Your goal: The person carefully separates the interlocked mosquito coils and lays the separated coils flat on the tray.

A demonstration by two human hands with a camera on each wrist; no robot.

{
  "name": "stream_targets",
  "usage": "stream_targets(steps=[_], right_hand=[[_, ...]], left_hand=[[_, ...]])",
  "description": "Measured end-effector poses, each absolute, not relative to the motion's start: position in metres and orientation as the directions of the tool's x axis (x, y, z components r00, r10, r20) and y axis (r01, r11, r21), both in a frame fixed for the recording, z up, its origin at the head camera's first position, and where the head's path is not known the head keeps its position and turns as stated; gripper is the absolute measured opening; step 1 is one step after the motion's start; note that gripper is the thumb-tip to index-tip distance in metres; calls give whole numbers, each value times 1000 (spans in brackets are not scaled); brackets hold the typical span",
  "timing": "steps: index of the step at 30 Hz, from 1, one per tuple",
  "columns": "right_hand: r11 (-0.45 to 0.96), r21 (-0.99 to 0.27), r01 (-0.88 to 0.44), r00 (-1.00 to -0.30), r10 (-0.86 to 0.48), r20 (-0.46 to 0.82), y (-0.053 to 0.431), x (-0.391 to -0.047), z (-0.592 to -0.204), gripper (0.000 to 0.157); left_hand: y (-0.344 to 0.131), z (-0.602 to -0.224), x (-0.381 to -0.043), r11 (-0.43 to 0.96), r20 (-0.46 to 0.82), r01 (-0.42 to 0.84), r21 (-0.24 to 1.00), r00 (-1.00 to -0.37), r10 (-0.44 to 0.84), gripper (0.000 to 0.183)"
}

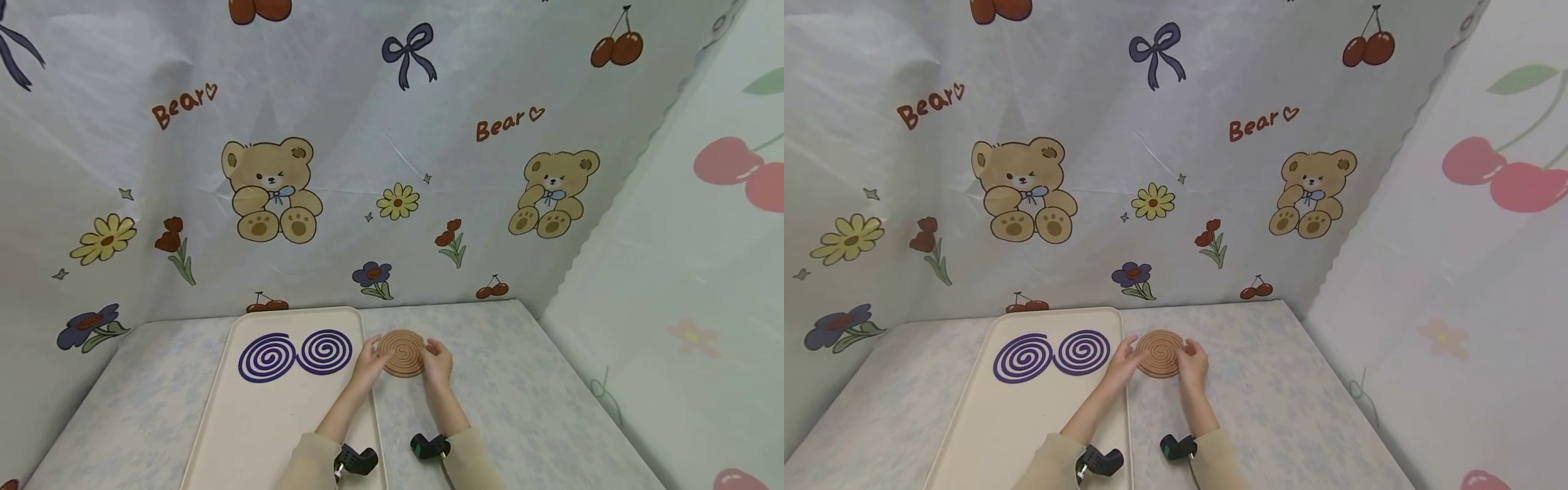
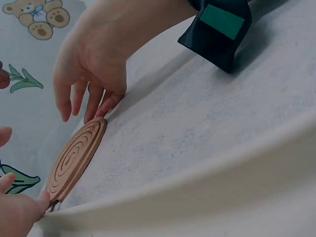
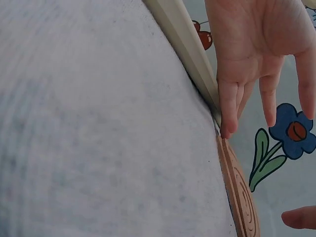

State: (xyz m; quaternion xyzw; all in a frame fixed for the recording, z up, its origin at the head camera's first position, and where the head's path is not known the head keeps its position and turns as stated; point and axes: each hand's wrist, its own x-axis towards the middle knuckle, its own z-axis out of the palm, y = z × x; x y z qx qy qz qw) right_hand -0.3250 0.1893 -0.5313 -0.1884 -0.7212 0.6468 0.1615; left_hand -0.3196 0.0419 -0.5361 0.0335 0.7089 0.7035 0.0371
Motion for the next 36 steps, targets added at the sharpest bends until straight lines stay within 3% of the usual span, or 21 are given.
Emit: stream_targets(steps=[16, 29, 36], right_hand=[[-123, -992, -5, -859, 509, -59, 197, -329, -523, 41], [-240, -971, -11, -915, 394, -87, 173, -314, -493, 44], [-217, -976, -1, -947, 314, -68, 159, -302, -485, 43]], left_hand=[[33, -536, -313, -110, 10, 6, 994, -1000, 29, 44], [5, -523, -307, -171, 40, 69, 983, -985, -166, 39], [-15, -518, -297, -180, 83, 118, 977, -979, -187, 37]])
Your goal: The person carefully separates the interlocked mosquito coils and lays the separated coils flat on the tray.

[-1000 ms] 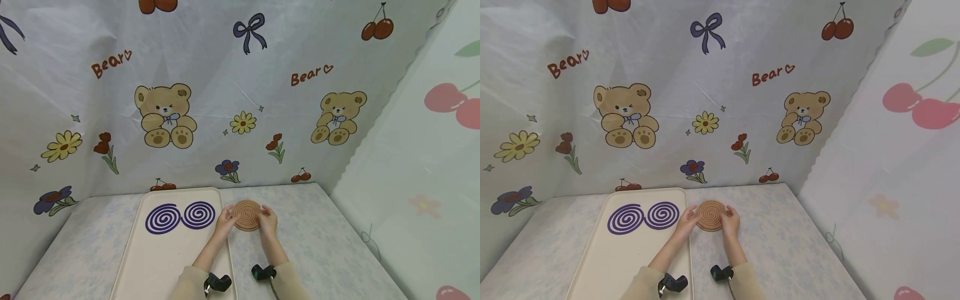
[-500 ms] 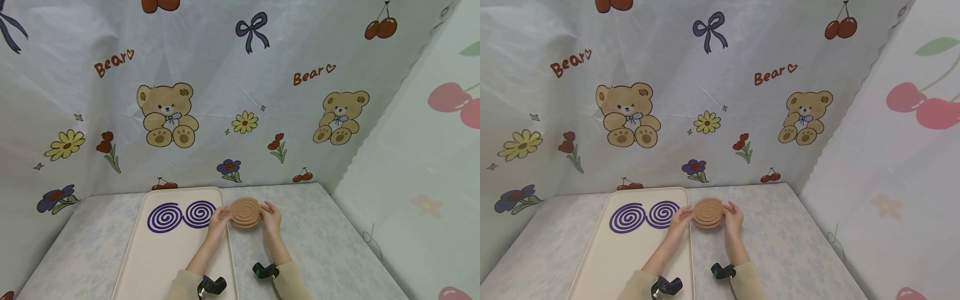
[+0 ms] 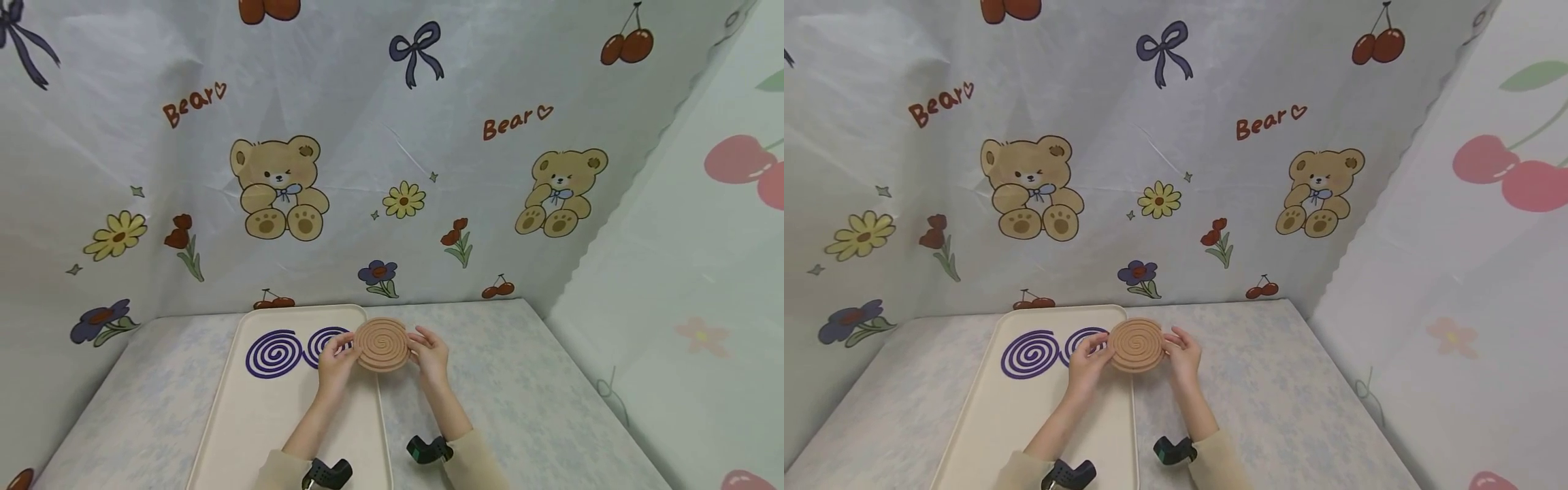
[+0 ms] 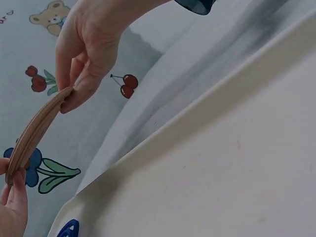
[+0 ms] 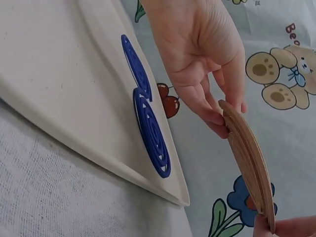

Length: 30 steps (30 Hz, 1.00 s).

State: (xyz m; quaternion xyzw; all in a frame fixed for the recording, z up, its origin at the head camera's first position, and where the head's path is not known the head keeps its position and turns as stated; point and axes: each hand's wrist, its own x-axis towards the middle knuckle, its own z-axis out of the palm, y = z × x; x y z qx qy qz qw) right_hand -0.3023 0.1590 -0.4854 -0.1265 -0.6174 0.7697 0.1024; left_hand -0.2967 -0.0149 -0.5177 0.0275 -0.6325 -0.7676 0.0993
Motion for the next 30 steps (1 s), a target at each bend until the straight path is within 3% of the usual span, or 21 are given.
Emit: stream_targets(steps=[11, 18, 30], right_hand=[[-99, -994, 47, -986, 153, -62, 142, -287, -471, 41], [-111, -993, 43, -996, 78, -52, 131, -276, -464, 42], [-122, -992, 23, -998, -64, -15, 117, -257, -451, 42]], left_hand=[[-56, -495, -271, -98, 61, 78, 992, -984, -169, 36], [-75, -486, -252, -33, 44, 50, 998, -986, -163, 39], [-104, -478, -226, -47, -30, -22, 999, -985, -173, 36]])
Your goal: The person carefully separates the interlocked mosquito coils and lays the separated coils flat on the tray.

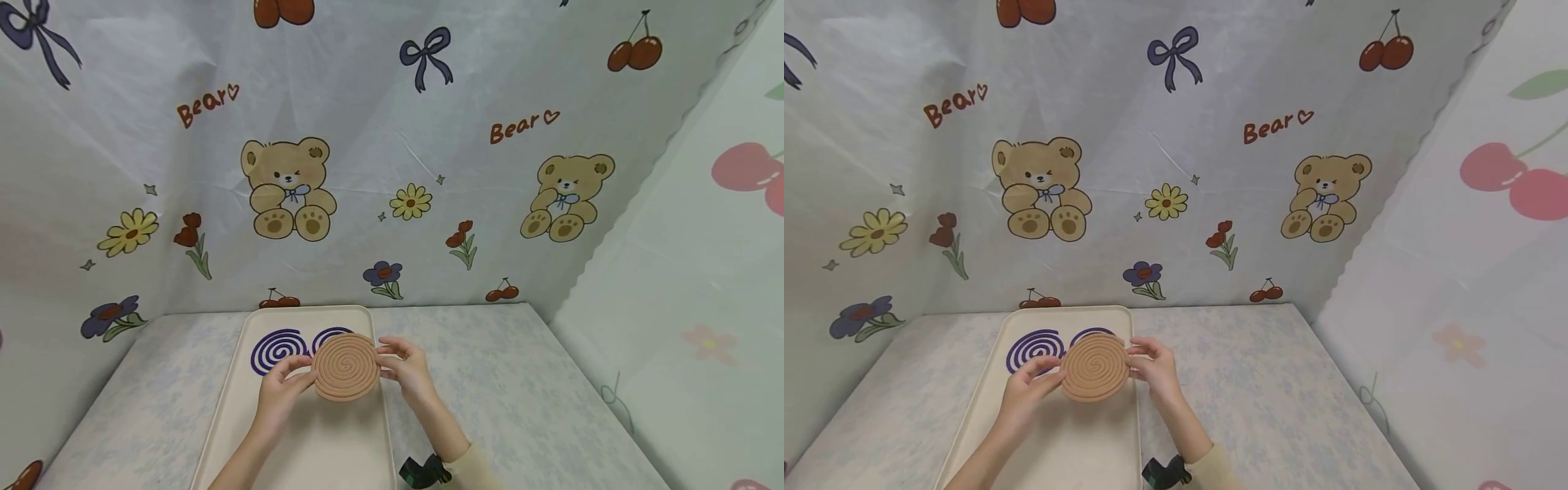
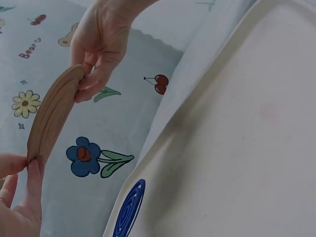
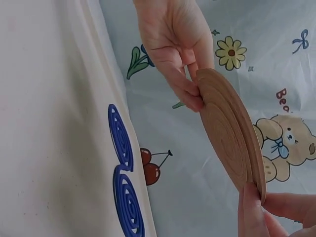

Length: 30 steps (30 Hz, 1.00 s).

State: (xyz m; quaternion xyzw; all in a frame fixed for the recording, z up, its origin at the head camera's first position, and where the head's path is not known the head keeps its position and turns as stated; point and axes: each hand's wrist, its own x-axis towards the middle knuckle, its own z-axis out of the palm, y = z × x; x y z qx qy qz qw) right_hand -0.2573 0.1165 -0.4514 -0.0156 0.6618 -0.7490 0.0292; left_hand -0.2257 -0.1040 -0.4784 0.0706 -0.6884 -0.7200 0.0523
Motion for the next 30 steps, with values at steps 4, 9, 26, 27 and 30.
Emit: stream_targets(steps=[4, 9, 26, 27, 30], right_hand=[[-126, -992, 27, -994, -104, -14, 113, -252, -449, 41], [-130, -991, 37, -992, -128, -20, 109, -247, -447, 40], [-144, -989, 18, -994, -109, -2, 101, -240, -444, 38], [-138, -990, 19, -995, -104, -5, 100, -240, -445, 37], [-126, -992, 24, -995, -97, -12, 99, -240, -445, 36]], left_hand=[[-114, -472, -219, -55, -32, -23, 998, -986, -162, 37], [-123, -462, -212, -36, -27, -22, 999, -989, -144, 39], [-132, -455, -208, 22, -22, -27, 999, -983, -181, 47], [-132, -455, -208, 18, -18, -22, 1000, -983, -183, 47], [-131, -455, -208, -9, -11, -9, 1000, -982, -190, 47]])
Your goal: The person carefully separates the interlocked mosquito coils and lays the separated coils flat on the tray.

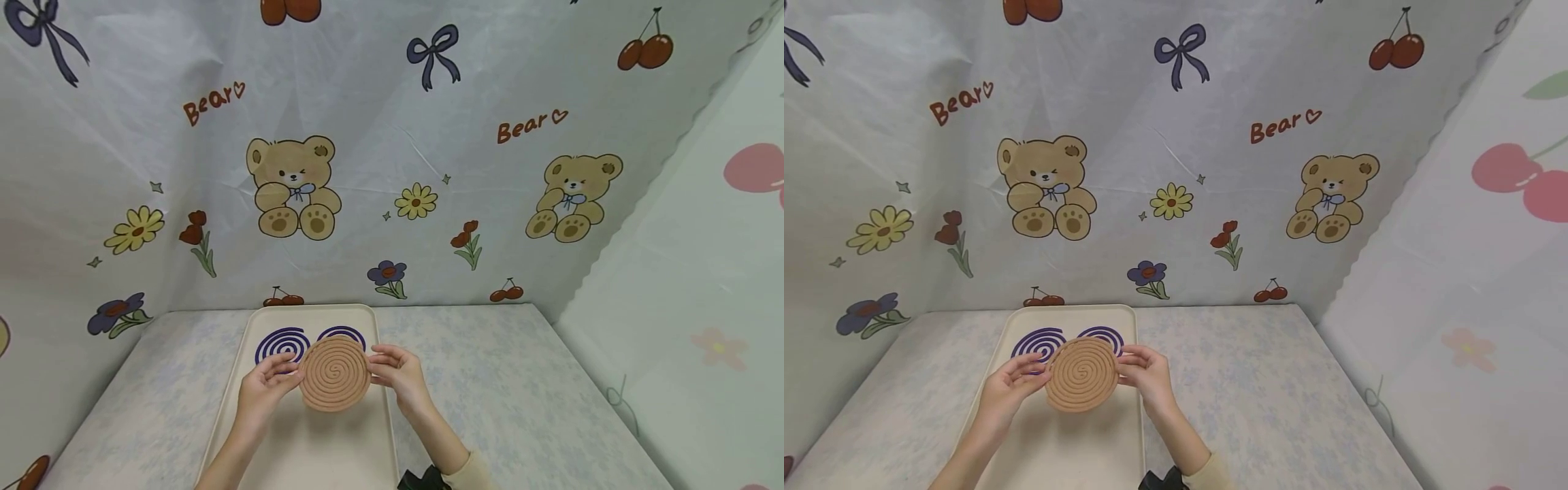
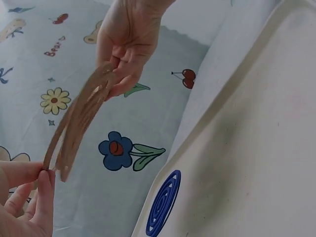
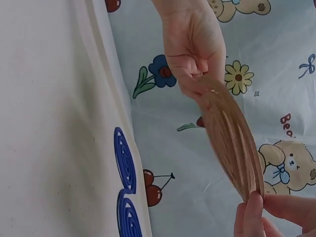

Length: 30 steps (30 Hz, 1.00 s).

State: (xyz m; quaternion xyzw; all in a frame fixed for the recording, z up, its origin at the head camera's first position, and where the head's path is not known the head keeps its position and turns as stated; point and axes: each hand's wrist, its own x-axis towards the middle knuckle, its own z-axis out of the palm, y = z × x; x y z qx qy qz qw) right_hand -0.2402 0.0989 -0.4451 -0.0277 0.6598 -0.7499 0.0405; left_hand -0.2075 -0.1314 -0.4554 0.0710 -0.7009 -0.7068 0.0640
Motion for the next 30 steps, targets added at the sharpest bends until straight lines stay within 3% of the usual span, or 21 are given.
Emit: stream_targets(steps=[12, 21, 30], right_hand=[[-160, -986, 43, -995, -98, -27, 97, -240, -450, 34], [-178, -983, 55, -992, -119, -34, 97, -238, -449, 31], [-233, -969, 81, -986, -163, -43, 95, -238, -448, 30]], left_hand=[[-133, -456, -209, -69, -50, -40, 997, -986, -156, 50], [-136, -460, -212, -220, -162, -132, 967, -979, -125, 26], [-142, -458, -212, -267, -172, -140, 953, -980, -102, 24]])
